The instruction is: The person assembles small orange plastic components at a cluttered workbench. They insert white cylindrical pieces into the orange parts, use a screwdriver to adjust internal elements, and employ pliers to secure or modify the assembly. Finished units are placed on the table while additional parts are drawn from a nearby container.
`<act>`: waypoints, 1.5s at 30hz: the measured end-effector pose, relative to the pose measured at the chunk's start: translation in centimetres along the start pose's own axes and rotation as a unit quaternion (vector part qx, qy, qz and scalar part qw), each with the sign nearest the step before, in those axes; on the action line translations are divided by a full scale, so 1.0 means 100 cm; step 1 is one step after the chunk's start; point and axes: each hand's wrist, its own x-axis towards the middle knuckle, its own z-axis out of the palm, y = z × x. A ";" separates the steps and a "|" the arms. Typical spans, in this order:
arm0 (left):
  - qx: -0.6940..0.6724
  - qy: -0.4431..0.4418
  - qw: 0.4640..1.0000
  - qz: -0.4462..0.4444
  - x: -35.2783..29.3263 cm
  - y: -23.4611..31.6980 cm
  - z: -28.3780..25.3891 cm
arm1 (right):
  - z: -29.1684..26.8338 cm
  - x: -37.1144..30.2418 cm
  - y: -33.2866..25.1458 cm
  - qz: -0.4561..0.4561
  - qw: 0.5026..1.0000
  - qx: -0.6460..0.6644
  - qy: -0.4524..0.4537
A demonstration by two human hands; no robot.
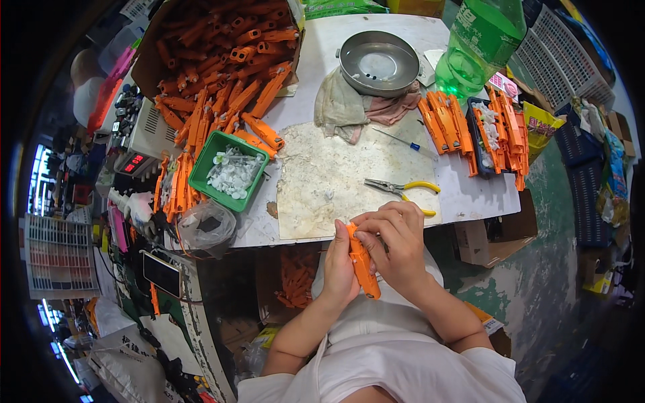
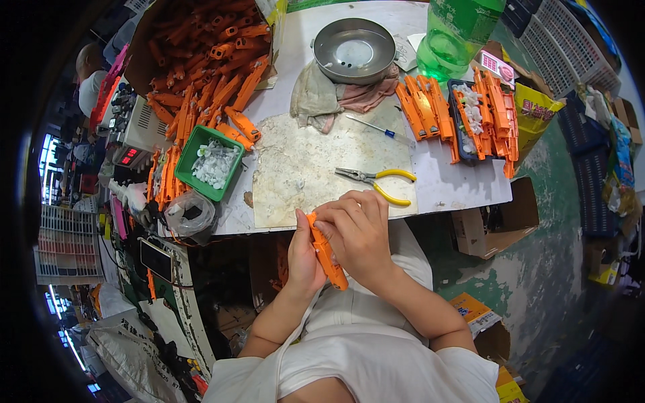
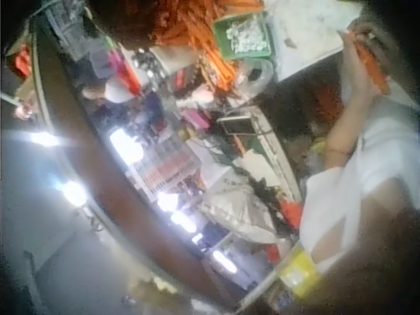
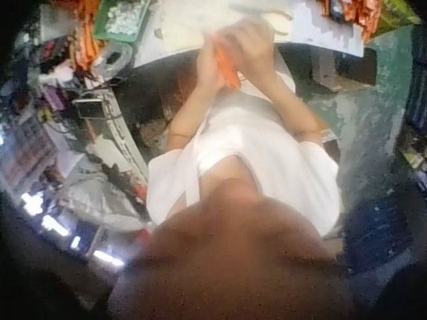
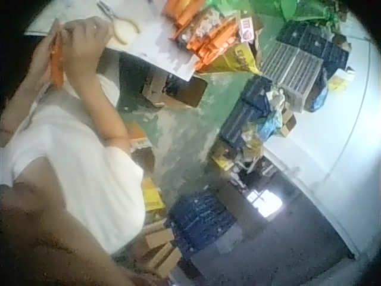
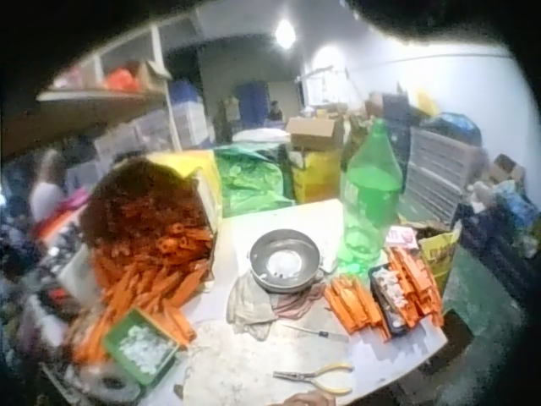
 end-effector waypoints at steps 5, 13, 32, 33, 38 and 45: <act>0.009 -0.007 1.000 0.024 0.004 -0.002 0.001 | 0.002 -0.003 -0.001 0.023 1.000 0.006 0.011; 0.045 -0.025 0.993 0.102 0.010 -0.009 0.002 | 0.008 -0.013 0.000 0.139 0.984 0.108 -0.011; -0.137 -0.118 0.983 0.032 0.012 -0.003 -0.018 | -0.014 -0.028 -0.023 0.185 0.917 0.347 -0.070; -0.147 -0.122 0.981 0.024 0.012 -0.001 -0.020 | -0.017 -0.028 -0.028 0.231 0.849 0.470 -0.070; -0.189 -0.109 0.976 0.001 0.010 0.006 -0.015 | 0.014 -0.017 -0.169 0.361 0.078 0.859 -0.355; -0.197 -0.120 0.973 0.013 0.004 0.013 -0.023 | 0.036 -0.007 -0.222 0.170 -0.026 0.822 -0.543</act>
